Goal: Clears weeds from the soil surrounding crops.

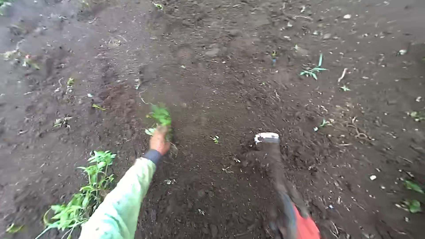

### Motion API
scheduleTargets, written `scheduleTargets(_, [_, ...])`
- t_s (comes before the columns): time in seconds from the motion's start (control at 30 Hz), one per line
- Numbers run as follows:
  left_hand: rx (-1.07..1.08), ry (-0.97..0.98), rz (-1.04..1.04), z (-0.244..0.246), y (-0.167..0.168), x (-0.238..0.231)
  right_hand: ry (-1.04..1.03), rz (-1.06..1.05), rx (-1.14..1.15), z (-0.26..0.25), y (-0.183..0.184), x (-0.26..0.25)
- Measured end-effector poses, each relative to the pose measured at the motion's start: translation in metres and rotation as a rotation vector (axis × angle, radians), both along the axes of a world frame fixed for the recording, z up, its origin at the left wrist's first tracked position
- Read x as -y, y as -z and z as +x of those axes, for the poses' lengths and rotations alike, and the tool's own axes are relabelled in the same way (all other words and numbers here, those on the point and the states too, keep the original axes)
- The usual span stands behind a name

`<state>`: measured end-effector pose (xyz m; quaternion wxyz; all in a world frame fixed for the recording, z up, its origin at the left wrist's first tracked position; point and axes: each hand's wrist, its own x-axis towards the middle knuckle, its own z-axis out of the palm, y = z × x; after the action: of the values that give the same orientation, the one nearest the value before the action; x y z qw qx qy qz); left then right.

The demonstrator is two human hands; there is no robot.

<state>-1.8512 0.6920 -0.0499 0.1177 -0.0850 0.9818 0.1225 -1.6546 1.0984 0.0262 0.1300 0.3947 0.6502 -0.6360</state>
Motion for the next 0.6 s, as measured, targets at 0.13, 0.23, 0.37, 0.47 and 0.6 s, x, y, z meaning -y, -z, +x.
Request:
scheduleTargets(0.13, [0.005, -0.073, -0.003, 0.01, 0.022, -0.036, -0.619, 0.627, 0.211, -0.094, -0.038, -0.013])
scheduleTargets(0.23, [0.053, -0.046, -0.034, 0.009, 0.031, -0.024, -1.02, 0.949, 0.228, -0.098, -0.103, -0.04])
scheduleTargets(0.37, [0.116, -0.028, -0.13, -0.006, 0.037, -0.009, -0.991, 0.976, 0.156, -0.058, -0.179, -0.093])
scheduleTargets(0.47, [0.105, 0.109, -0.226, -0.013, 0.031, 0.015, -0.707, 0.914, 0.149, 0.023, -0.158, -0.163])
scheduleTargets(0.6, [0.016, 0.085, -0.308, -0.056, -0.027, 0.101, -0.099, 0.508, 0.348, 0.147, -0.123, -0.2])
